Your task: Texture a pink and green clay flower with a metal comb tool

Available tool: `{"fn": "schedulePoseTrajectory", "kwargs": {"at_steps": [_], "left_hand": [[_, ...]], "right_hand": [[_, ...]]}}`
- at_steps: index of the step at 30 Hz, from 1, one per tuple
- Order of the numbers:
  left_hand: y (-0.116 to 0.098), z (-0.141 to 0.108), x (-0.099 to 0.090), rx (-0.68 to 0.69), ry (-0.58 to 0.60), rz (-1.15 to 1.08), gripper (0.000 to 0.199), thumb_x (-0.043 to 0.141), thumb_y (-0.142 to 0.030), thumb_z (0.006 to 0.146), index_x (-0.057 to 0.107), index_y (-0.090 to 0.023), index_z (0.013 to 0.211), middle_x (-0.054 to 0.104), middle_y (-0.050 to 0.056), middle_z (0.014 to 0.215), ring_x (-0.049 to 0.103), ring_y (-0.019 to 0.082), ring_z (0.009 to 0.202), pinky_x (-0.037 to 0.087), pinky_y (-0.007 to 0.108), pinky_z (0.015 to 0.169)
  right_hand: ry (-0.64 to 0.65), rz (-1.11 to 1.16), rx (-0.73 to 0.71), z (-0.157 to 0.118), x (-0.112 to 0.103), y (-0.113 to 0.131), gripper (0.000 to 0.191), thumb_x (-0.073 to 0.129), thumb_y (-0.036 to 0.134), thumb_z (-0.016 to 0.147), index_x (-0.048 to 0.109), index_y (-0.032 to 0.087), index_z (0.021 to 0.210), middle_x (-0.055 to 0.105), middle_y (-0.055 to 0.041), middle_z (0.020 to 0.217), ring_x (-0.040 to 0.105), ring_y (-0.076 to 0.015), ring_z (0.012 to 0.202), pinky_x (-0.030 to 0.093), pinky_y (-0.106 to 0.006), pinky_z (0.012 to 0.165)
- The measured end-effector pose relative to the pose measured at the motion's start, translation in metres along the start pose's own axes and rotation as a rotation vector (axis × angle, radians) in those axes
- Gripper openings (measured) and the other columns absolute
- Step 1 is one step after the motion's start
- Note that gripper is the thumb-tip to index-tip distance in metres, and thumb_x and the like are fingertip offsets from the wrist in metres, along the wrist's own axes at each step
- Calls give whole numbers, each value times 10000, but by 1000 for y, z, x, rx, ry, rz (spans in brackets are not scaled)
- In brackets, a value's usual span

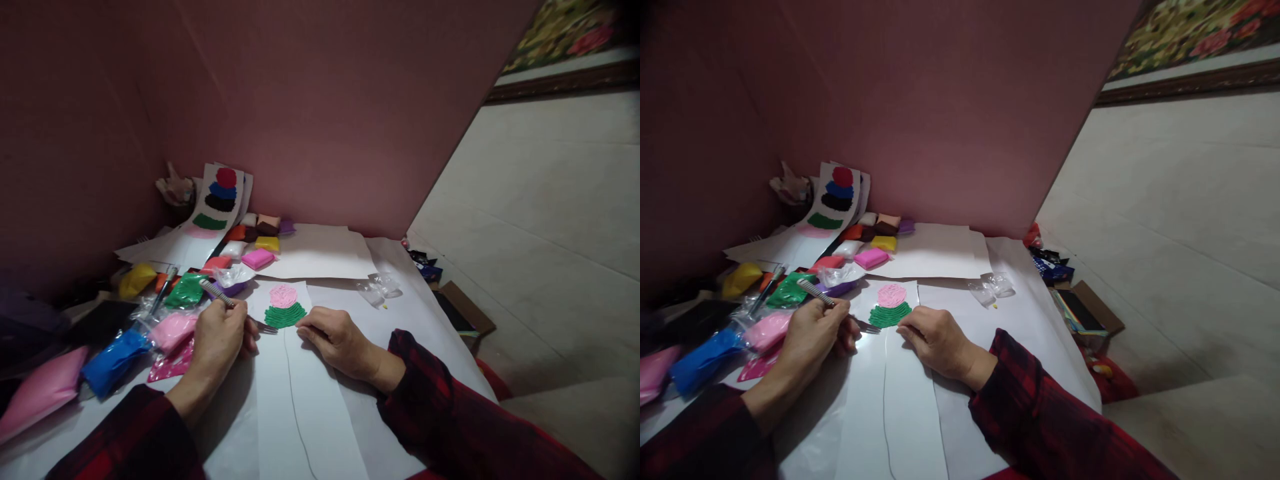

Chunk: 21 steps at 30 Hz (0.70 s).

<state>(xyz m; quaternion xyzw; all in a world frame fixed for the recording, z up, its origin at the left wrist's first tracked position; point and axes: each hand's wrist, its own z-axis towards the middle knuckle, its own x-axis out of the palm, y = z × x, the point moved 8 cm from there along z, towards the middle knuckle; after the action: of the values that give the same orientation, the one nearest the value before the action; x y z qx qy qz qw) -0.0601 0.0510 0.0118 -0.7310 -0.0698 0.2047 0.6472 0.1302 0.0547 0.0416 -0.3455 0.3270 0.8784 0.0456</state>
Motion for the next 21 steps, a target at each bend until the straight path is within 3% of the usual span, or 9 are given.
{"fn": "schedulePoseTrajectory", "kwargs": {"at_steps": [21], "left_hand": [[3,5,-7,-3,-53,69,117,500,-295,744,489,-217,657,580,-16,409,526,168,284,378,238,265]], "right_hand": [[-6,1,0,-1,0,0,124,568,171,925,673,157,861,643,-40,743,577,-141,660,464,-262,627]]}}
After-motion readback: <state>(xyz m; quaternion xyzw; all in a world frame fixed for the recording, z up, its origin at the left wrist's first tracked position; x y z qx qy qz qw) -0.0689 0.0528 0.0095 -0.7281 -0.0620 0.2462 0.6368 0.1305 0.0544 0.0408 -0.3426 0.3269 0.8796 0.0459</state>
